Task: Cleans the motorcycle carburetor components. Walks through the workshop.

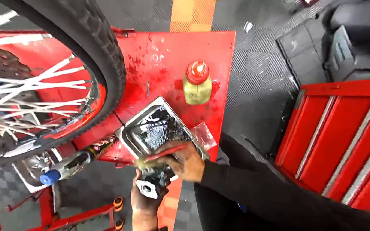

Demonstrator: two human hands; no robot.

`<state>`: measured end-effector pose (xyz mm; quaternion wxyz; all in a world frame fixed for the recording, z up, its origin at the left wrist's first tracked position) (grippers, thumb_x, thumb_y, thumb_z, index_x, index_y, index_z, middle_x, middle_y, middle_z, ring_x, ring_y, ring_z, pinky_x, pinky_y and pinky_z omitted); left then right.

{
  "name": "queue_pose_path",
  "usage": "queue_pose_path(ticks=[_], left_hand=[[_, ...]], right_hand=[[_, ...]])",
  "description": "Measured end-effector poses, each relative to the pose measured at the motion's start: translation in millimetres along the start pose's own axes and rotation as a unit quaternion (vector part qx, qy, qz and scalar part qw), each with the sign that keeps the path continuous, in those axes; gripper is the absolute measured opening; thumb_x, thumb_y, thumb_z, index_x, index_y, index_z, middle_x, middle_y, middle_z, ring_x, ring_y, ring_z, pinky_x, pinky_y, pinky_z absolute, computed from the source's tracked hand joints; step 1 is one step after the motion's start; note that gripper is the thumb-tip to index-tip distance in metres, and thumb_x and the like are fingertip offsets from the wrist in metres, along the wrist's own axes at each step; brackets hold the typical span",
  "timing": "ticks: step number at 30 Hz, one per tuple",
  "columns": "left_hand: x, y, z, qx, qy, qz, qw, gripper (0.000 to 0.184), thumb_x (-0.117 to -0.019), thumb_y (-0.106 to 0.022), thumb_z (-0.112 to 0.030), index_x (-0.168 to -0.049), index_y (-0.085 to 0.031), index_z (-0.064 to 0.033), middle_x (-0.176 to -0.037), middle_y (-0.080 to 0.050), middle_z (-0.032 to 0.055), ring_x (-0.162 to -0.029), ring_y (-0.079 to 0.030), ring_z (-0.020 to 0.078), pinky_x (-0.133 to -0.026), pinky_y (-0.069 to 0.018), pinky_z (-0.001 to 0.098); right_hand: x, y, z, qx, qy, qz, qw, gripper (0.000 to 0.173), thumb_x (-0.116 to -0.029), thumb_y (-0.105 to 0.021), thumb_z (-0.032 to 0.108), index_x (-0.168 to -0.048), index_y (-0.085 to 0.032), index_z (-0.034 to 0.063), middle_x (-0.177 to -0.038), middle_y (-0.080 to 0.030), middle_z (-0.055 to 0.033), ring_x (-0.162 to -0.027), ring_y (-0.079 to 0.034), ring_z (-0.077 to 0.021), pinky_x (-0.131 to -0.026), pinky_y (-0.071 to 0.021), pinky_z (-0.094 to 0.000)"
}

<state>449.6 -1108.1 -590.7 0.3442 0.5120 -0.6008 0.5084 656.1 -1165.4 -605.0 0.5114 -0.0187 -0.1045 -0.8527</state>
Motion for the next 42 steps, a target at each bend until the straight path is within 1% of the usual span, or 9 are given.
queue_pose_path(ticks=[5,9,14,22,25,29,34,38,42], left_hand=[[-10.9,-5.1,0.0,-0.001,-0.012,0.009,1.000,0.064,-0.0939,-0.045,-0.071,-0.108,-0.070,-0.0131,-0.088,-0.072,0.0156,-0.069,-0.070,0.0267,-0.054,-0.0587,0.0423],[3.3,-4.2,8.6,-0.039,-0.064,-0.081,0.994,0.052,-0.1030,-0.039,-0.057,-0.117,-0.063,-0.0132,-0.093,-0.072,0.0126,-0.075,-0.072,0.0252,-0.058,-0.0609,0.0444],[9.2,0.3,20.8,-0.164,-0.170,-0.201,0.951,0.038,-0.1067,-0.049,-0.034,-0.124,-0.062,-0.0020,-0.097,-0.072,0.0135,-0.085,-0.072,0.0218,-0.073,-0.0625,0.0415],[-1.8,22.3,39.8,-0.264,-0.325,-0.281,0.864,0.087,-0.0760,-0.086,-0.029,-0.145,-0.043,0.0001,-0.119,-0.066,0.0171,-0.098,-0.071,0.0214,-0.081,-0.0638,0.0410],[1.2,36.7,44.9,-0.325,-0.429,-0.283,0.794,0.102,-0.0690,-0.090,-0.031,-0.148,-0.036,0.0047,-0.132,-0.059,0.0207,-0.114,-0.066,0.0204,-0.095,-0.0595,0.0375],[6.0,53.4,35.9,-0.415,-0.586,-0.258,0.646,0.113,-0.0662,-0.092,-0.041,-0.148,-0.033,0.0108,-0.141,-0.049,0.0304,-0.128,-0.055,0.0258,-0.109,-0.0484,0.0368],[14.4,51.3,7.9,-0.465,-0.678,-0.221,0.525,0.104,-0.0676,-0.090,-0.051,-0.150,-0.039,-0.0157,-0.142,-0.051,0.0153,-0.133,-0.050,0.0243,-0.116,-0.0379,0.0414],[10.1,42.8,-5.3,-0.443,-0.663,-0.155,0.584,0.108,-0.0668,-0.092,-0.049,-0.151,-0.038,-0.0089,-0.144,-0.052,0.0139,-0.134,-0.052,0.0210,-0.116,-0.0434,0.0400],[-0.4,52.2,-0.2,-0.460,-0.605,-0.136,0.636,0.111,-0.0682,-0.089,-0.051,-0.147,-0.038,0.0085,-0.142,-0.053,0.0235,-0.133,-0.053,0.0220,-0.114,-0.0455,0.0362]], right_hand=[[-17.9,-1.8,3.0,0.022,0.029,0.018,0.999,0.017,-0.0941,-0.072,0.015,-0.110,-0.075,0.0097,-0.107,-0.075,-0.0034,-0.100,-0.071,-0.0138,-0.092,-0.0611,-0.0385],[-5.6,-2.5,-10.9,0.122,0.025,0.026,0.992,0.024,-0.0966,-0.068,0.016,-0.119,-0.073,0.0089,-0.116,-0.073,-0.0066,-0.108,-0.070,-0.0198,-0.097,-0.0575,-0.0429],[7.6,30.5,-2.8,0.114,-0.026,-0.072,0.991,0.021,-0.0968,-0.070,0.020,-0.114,-0.072,0.0082,-0.105,-0.074,-0.0047,-0.098,-0.072,-0.0151,-0.089,-0.0609,-0.0403],[46.3,59.7,30.9,0.028,-0.024,-0.115,0.993,0.021,-0.0966,-0.068,0.015,-0.118,-0.067,0.0106,-0.106,-0.073,0.0002,-0.083,-0.073,-0.0123,-0.070,-0.0659,-0.0329],[38.4,69.8,58.1,-0.022,0.026,-0.131,0.991,0.024,-0.0961,-0.069,0.012,-0.119,-0.065,0.0103,-0.109,-0.073,-0.0027,-0.084,-0.072,-0.0160,-0.072,-0.0655,-0.0330],[3.9,72.2,92.4,-0.008,0.104,-0.088,0.991,0.025,-0.0973,-0.068,0.011,-0.122,-0.061,0.0112,-0.112,-0.072,-0.0010,-0.091,-0.072,-0.0130,-0.078,-0.0636,-0.0287],[-47.7,44.9,127.2,-0.005,0.166,0.073,0.983,0.016,-0.0967,-0.067,0.008,-0.112,-0.064,0.0052,-0.106,-0.072,-0.0019,-0.092,-0.071,-0.0109,-0.081,-0.0633,-0.0296],[-48.7,1.7,88.6,-0.038,0.182,0.213,0.959,0.013,-0.0948,-0.071,0.009,-0.107,-0.071,0.0058,-0.104,-0.074,-0.0017,-0.096,-0.071,-0.0106,-0.089,-0.0624,-0.0334],[-65.9,0.2,38.2,0.100,0.140,0.163,0.971,0.016,-0.0955,-0.070,0.018,-0.110,-0.073,0.0106,-0.102,-0.074,0.0003,-0.095,-0.070,-0.0092,-0.088,-0.0599,-0.0344]])
Point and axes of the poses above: each hand's wrist, its own x-axis away from the middle knuckle, its own y-axis out of the back of the hand, z = x × y, the point moved 3 cm from there along -x, towards the middle knuckle
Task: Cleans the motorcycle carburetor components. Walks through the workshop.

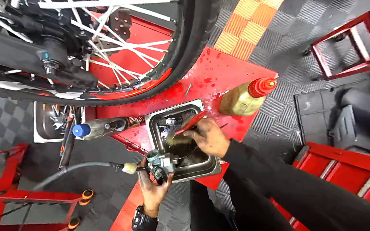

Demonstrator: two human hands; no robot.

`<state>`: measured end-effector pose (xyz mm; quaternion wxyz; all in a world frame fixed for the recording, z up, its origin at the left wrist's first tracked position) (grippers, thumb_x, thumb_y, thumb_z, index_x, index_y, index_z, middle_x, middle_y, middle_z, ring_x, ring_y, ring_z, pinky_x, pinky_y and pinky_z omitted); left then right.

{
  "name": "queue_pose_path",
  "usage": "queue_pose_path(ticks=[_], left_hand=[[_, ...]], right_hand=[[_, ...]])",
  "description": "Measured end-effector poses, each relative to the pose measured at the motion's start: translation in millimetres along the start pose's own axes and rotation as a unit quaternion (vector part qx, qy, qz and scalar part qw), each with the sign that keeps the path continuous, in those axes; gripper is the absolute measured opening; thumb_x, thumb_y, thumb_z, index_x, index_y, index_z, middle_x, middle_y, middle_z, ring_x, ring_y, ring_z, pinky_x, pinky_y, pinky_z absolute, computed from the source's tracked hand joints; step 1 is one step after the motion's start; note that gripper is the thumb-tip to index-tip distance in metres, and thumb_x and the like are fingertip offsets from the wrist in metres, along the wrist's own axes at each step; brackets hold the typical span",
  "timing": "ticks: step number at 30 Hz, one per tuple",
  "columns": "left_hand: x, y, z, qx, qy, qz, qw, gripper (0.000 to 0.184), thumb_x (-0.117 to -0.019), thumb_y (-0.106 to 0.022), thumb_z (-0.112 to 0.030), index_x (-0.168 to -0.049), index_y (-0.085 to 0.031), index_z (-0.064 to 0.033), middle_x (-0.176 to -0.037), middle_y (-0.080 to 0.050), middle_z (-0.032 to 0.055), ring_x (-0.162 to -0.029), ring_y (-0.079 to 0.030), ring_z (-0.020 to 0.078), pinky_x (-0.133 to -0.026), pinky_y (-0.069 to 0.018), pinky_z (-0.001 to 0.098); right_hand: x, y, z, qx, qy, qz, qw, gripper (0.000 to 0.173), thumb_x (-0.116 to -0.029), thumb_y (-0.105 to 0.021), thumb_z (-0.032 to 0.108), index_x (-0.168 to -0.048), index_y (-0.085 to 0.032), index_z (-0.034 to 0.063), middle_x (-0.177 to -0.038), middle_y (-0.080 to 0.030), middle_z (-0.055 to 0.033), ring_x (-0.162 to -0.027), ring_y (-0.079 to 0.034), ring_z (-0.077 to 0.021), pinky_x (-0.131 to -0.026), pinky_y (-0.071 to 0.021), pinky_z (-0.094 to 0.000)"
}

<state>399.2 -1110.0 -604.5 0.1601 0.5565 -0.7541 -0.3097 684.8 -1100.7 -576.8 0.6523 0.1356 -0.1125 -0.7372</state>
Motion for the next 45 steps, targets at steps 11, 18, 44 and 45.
queue_pose_path(ticks=[11,18,44,45], left_hand=[[17.3,5.6,-7.1,0.052,0.060,0.023,0.997,0.119,-0.0672,-0.088,-0.056,-0.149,-0.034,0.0103,-0.145,-0.051,0.0206,-0.131,-0.054,0.0161,-0.110,-0.0481,0.0310],[8.9,-3.4,0.7,0.051,0.061,0.048,0.996,0.121,-0.0659,-0.088,-0.060,-0.149,-0.034,0.0090,-0.146,-0.051,0.0192,-0.132,-0.054,0.0113,-0.110,-0.0477,0.0287],[-22.1,35.0,-76.5,0.144,0.437,0.008,0.888,0.067,-0.0802,-0.087,-0.039,-0.125,-0.060,0.0031,-0.094,-0.072,0.0178,-0.077,-0.072,0.0260,-0.068,-0.0626,0.0444],[-23.9,34.5,-82.2,0.156,0.451,0.014,0.879,0.064,-0.0828,-0.085,-0.039,-0.124,-0.061,0.0037,-0.094,-0.072,0.0184,-0.078,-0.071,0.0264,-0.069,-0.0618,0.0447]], right_hand=[[26.8,-28.0,-30.9,-0.071,-0.122,0.009,0.990,0.019,-0.0933,-0.074,0.021,-0.108,-0.073,0.0091,-0.095,-0.075,-0.0026,-0.091,-0.071,-0.0135,-0.087,-0.0593,-0.0421],[21.3,-25.5,-36.5,-0.014,-0.157,0.004,0.987,0.020,-0.0948,-0.073,0.026,-0.109,-0.074,0.0116,-0.099,-0.074,-0.0040,-0.096,-0.071,-0.0169,-0.091,-0.0585,-0.0455],[36.8,78.9,-46.8,-0.722,-0.342,-0.410,0.440,0.055,-0.0991,-0.053,0.056,-0.143,-0.044,0.0234,-0.132,-0.059,-0.0100,-0.114,-0.065,-0.0270,-0.091,-0.0590,-0.0450],[33.7,81.1,-42.2,-0.719,-0.339,-0.417,0.440,0.055,-0.0989,-0.054,0.057,-0.141,-0.045,0.0229,-0.129,-0.060,-0.0091,-0.111,-0.065,-0.0252,-0.089,-0.0590,-0.0430]])
Point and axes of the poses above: each hand's wrist, its own x-axis away from the middle knuckle, its own y-axis out of the back of the hand, z = x × y, the point moved 3 cm from there along -x, towards the middle knuckle
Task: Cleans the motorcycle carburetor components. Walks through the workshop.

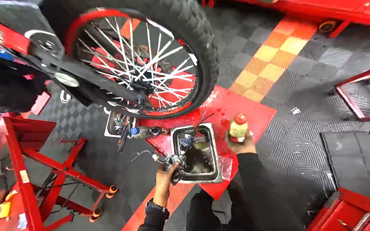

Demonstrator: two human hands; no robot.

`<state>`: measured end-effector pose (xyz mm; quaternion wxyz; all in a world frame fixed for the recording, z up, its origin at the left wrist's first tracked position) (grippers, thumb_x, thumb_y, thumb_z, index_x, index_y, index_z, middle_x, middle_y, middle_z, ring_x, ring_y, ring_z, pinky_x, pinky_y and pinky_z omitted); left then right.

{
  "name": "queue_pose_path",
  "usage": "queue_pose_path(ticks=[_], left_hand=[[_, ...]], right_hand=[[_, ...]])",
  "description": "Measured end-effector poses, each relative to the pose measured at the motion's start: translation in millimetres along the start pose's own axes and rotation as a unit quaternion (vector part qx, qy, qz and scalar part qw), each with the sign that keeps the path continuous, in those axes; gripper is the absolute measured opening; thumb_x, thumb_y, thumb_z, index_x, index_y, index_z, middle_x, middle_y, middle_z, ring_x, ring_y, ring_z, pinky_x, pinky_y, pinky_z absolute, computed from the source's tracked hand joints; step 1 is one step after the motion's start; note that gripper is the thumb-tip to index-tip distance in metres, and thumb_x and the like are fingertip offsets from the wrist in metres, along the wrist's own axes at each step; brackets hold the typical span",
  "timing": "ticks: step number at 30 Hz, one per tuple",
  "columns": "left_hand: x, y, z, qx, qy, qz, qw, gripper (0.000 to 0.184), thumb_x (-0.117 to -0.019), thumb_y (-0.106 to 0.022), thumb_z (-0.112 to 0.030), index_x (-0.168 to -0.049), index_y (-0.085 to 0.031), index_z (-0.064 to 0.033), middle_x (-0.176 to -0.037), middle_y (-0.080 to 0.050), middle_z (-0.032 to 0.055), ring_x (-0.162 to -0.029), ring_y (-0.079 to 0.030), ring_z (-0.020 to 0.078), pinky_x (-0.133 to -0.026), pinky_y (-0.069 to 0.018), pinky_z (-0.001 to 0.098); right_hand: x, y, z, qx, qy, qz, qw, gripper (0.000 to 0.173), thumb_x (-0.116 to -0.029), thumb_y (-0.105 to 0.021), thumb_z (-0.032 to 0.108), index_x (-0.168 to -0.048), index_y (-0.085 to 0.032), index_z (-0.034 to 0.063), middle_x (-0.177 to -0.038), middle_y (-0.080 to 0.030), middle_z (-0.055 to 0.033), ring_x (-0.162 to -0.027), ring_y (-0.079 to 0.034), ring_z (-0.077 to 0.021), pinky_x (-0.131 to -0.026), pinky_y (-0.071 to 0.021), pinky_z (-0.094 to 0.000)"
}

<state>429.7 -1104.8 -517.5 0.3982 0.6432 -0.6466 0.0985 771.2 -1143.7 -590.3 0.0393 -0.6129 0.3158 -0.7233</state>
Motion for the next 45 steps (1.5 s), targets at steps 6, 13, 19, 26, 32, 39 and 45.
queue_pose_path(ticks=[6,13,19,26,32,39,45], left_hand=[[24.4,-14.0,-22.3,0.071,0.107,0.063,0.990,0.052,-0.0916,-0.075,-0.043,-0.118,-0.067,0.0001,-0.095,-0.073,0.0169,-0.081,-0.071,0.0266,-0.071,-0.0607,0.0444],[10.7,-43.5,-37.4,0.158,0.104,0.127,0.974,0.037,-0.0974,-0.067,-0.032,-0.116,-0.067,0.0001,-0.096,-0.071,0.0167,-0.084,-0.069,0.0255,-0.074,-0.0593,0.0450],[-5.7,-57.2,-41.0,0.142,0.094,0.121,0.978,0.040,-0.0952,-0.070,-0.034,-0.121,-0.065,-0.0047,-0.101,-0.070,0.0150,-0.088,-0.067,0.0250,-0.074,-0.0565,0.0448],[-20.3,-55.6,-36.9,0.127,0.103,0.145,0.976,0.039,-0.0896,-0.076,-0.032,-0.117,-0.066,-0.0063,-0.098,-0.069,0.0126,-0.086,-0.066,0.0236,-0.073,-0.0565,0.0436],[-37.6,-48.4,-29.7,0.027,0.009,0.210,0.977,0.043,-0.0908,-0.077,-0.028,-0.121,-0.064,-0.0010,-0.103,-0.070,0.0151,-0.090,-0.067,0.0240,-0.080,-0.0566,0.0436],[-42.0,-46.1,-19.8,0.040,0.010,0.188,0.981,0.031,-0.0951,-0.071,-0.025,-0.115,-0.065,-0.0016,-0.095,-0.070,0.0128,-0.081,-0.066,0.0208,-0.072,-0.0567,0.0398],[-33.6,-49.4,-14.2,0.209,0.108,0.159,0.959,0.027,-0.1019,-0.055,-0.035,-0.112,-0.062,-0.0110,-0.095,-0.066,0.0080,-0.084,-0.065,0.0208,-0.072,-0.0555,0.0433]], right_hand=[[85.3,-16.6,23.2,0.135,0.158,0.090,0.974,0.052,-0.0948,-0.071,0.028,-0.141,-0.051,0.0129,-0.129,-0.064,-0.0121,-0.115,-0.066,-0.0281,-0.096,-0.0576,-0.0514],[232.2,-49.6,-7.2,0.444,0.411,0.280,0.745,0.076,-0.0663,-0.092,0.000,-0.132,-0.055,0.0073,-0.114,-0.073,-0.0069,-0.102,-0.073,-0.0225,-0.087,-0.0652,-0.0454],[260.5,-77.8,-36.5,0.503,0.483,0.328,0.637,0.075,-0.0695,-0.094,0.011,-0.133,-0.055,0.0039,-0.114,-0.073,-0.0060,-0.107,-0.072,-0.0165,-0.097,-0.0624,-0.0407],[265.0,-74.5,-47.0,0.510,0.502,0.282,0.640,0.079,-0.0714,-0.093,0.012,-0.139,-0.053,0.0066,-0.116,-0.072,-0.0058,-0.107,-0.071,-0.0149,-0.095,-0.0622,-0.0381],[272.2,-65.6,-59.0,0.528,0.503,0.280,0.625,0.070,-0.0733,-0.090,0.013,-0.135,-0.056,0.0097,-0.112,-0.073,-0.0042,-0.102,-0.072,-0.0129,-0.087,-0.0637,-0.0362],[276.8,-66.2,-63.3,0.498,0.486,0.308,0.649,0.075,-0.0687,-0.093,0.010,-0.133,-0.057,0.0021,-0.111,-0.074,-0.0072,-0.105,-0.072,-0.0151,-0.096,-0.0618,-0.0366],[290.0,-51.7,-72.8,0.502,0.503,0.321,0.626,0.065,-0.0734,-0.089,0.010,-0.130,-0.057,0.0044,-0.110,-0.072,-0.0052,-0.102,-0.071,-0.0109,-0.091,-0.0612,-0.0303]])
Point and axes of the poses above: each hand's wrist, its own x-axis away from the middle knuckle, its own y-axis out of the back of the hand, z = x × y, the point moved 3 cm from there along -x, towards the middle knuckle
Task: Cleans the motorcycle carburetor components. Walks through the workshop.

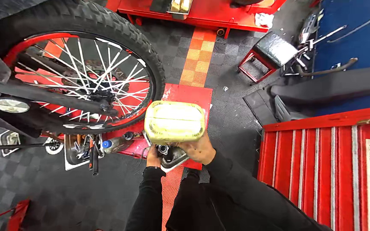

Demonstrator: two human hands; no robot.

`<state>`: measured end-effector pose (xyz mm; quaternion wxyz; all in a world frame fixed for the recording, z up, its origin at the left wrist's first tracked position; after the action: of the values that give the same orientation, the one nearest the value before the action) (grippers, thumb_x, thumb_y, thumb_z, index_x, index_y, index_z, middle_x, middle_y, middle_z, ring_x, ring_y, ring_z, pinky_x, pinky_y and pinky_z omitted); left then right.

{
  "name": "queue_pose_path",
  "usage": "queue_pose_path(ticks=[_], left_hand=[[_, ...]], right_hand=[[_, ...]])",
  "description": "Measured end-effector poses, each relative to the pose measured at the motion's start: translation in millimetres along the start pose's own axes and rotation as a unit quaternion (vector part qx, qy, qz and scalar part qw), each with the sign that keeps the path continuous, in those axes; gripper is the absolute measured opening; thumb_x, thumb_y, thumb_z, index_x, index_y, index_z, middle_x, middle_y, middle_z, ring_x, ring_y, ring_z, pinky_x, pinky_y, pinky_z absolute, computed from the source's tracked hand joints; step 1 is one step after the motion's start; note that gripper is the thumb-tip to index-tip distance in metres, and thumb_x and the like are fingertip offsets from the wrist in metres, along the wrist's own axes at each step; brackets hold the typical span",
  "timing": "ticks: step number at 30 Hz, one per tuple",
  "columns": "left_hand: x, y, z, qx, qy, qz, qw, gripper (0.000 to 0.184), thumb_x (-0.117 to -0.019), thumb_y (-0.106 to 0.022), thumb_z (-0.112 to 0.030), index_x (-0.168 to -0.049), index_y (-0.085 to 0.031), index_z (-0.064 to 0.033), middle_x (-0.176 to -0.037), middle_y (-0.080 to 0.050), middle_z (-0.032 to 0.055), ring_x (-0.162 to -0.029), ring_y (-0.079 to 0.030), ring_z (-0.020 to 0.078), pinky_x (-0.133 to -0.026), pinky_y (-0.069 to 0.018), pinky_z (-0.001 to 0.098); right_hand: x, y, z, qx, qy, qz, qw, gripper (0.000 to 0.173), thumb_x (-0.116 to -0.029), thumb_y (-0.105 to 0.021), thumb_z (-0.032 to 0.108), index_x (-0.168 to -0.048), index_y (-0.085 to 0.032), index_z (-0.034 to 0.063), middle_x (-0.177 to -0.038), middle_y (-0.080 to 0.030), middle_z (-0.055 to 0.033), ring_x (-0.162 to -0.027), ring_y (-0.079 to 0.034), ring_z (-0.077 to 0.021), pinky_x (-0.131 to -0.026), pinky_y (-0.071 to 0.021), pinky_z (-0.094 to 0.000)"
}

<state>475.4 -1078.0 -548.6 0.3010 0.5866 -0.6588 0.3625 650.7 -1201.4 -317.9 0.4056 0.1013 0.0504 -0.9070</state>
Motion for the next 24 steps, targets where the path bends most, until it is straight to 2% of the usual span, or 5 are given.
queue_pose_path(ticks=[7,13,18,21,24], left_hand=[[13.6,-2.8,-1.8,0.002,0.040,-0.071,0.997,0.039,-0.1008,-0.054,-0.044,-0.123,-0.058,-0.0127,-0.109,-0.063,0.0111,-0.096,-0.063,0.0259,-0.080,-0.0541,0.0492],[6.0,-4.8,1.3,0.019,0.029,-0.078,0.996,0.039,-0.1026,-0.048,-0.051,-0.118,-0.058,-0.0160,-0.102,-0.062,0.0073,-0.090,-0.061,0.0223,-0.075,-0.0534,0.0472],[6.9,-5.0,1.5,-0.011,0.012,-0.055,0.998,0.034,-0.0999,-0.060,-0.038,-0.123,-0.060,-0.0120,-0.112,-0.064,0.0110,-0.099,-0.062,0.0260,-0.082,-0.0536,0.0502],[8.7,-1.0,6.4,-0.082,-0.032,-0.018,0.996,0.036,-0.0998,-0.063,-0.034,-0.122,-0.063,-0.0064,-0.110,-0.067,0.0128,-0.096,-0.063,0.0249,-0.082,-0.0541,0.0463],[9.2,1.9,11.5,-0.145,-0.122,0.011,0.982,0.032,-0.0946,-0.071,-0.026,-0.118,-0.064,-0.0048,-0.097,-0.069,0.0106,-0.082,-0.065,0.0187,-0.070,-0.0562,0.0391]], right_hand=[[6.4,1.7,2.3,-0.003,0.003,-0.007,1.000,0.057,-0.0734,-0.084,0.011,-0.124,-0.060,0.0027,-0.106,-0.072,-0.0044,-0.099,-0.070,-0.0079,-0.090,-0.0600,-0.0259],[6.7,-2.8,6.2,-0.008,0.001,0.001,1.000,0.059,-0.0752,-0.086,0.011,-0.128,-0.059,0.0019,-0.109,-0.071,-0.0053,-0.102,-0.070,-0.0087,-0.092,-0.0594,-0.0266],[-0.9,-0.5,3.7,-0.016,-0.001,-0.002,1.000,0.065,-0.0736,-0.089,0.011,-0.129,-0.057,-0.0033,-0.110,-0.073,-0.0082,-0.104,-0.071,-0.0126,-0.098,-0.0594,-0.0313],[-2.3,3.9,3.3,-0.017,-0.004,-0.009,1.000,0.071,-0.0725,-0.092,0.010,-0.132,-0.055,-0.0030,-0.113,-0.073,-0.0088,-0.107,-0.071,-0.0156,-0.100,-0.0593,-0.0348],[0.2,6.9,5.5,0.000,0.008,-0.017,1.000,0.069,-0.0741,-0.090,0.010,-0.133,-0.055,0.0001,-0.112,-0.073,-0.0068,-0.104,-0.072,-0.0143,-0.096,-0.0609,-0.0342]])
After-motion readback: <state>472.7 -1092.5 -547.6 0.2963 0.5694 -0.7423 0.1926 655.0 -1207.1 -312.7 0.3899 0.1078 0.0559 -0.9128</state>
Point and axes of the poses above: each hand's wrist, its own x-axis away from the middle knuckle, its own y-axis out of the back of the hand, z = x × y, the point moved 3 cm from there along -x, towards the middle knuckle
